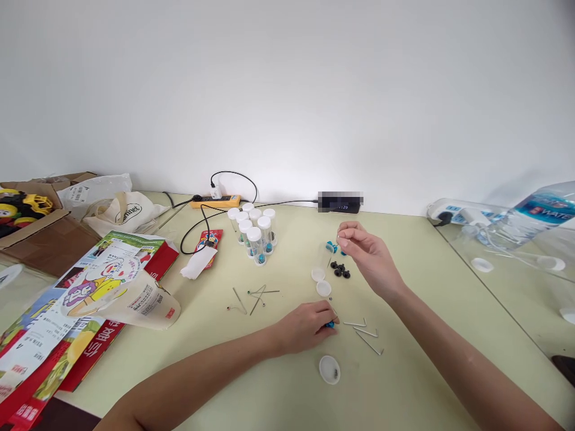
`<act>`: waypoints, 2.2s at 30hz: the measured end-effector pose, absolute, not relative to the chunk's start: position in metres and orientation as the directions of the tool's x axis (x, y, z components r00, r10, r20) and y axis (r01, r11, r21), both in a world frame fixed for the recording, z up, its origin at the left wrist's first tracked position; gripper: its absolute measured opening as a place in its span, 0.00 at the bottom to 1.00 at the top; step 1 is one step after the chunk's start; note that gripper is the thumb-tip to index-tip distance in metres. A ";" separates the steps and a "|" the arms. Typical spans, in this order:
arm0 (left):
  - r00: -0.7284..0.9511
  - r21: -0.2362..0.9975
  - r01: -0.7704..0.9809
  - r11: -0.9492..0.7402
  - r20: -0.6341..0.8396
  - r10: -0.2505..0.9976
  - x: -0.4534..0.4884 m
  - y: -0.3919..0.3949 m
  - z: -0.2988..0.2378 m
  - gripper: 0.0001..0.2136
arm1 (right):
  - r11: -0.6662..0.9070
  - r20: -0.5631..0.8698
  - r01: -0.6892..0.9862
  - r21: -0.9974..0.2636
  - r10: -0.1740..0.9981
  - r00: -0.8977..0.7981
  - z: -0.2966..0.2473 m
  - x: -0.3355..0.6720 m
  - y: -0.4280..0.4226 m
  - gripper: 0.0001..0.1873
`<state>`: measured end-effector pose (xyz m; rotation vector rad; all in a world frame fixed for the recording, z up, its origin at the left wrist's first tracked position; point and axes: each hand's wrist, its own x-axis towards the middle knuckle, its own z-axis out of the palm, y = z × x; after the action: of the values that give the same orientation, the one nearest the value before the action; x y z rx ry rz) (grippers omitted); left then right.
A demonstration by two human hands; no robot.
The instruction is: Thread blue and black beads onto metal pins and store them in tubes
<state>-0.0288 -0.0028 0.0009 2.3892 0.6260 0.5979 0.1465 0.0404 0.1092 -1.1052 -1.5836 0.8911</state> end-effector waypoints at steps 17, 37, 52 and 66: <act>0.759 0.627 0.339 -0.701 0.258 0.598 -0.022 -0.003 0.000 0.08 | 0.373 0.352 0.506 -0.778 0.925 -0.140 0.087 0.154 0.047 0.15; 0.645 0.951 0.076 -0.299 0.182 0.743 -0.026 0.003 0.001 0.06 | 0.346 0.161 0.576 -0.740 0.923 -0.349 0.084 0.182 0.066 0.17; 0.599 0.892 -0.373 0.257 0.020 0.800 -0.029 0.014 0.008 0.11 | 0.218 0.108 0.637 -0.740 0.972 -0.207 0.014 0.214 0.053 0.11; 0.524 0.901 -0.328 0.283 -0.075 0.848 -0.023 0.014 0.007 0.11 | 0.247 0.166 0.381 -0.891 0.958 -0.232 0.003 0.191 0.015 0.14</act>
<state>-0.0227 0.0142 0.0071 0.9873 0.6298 0.8610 0.1911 0.0147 0.0032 -1.2375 -1.7559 0.9558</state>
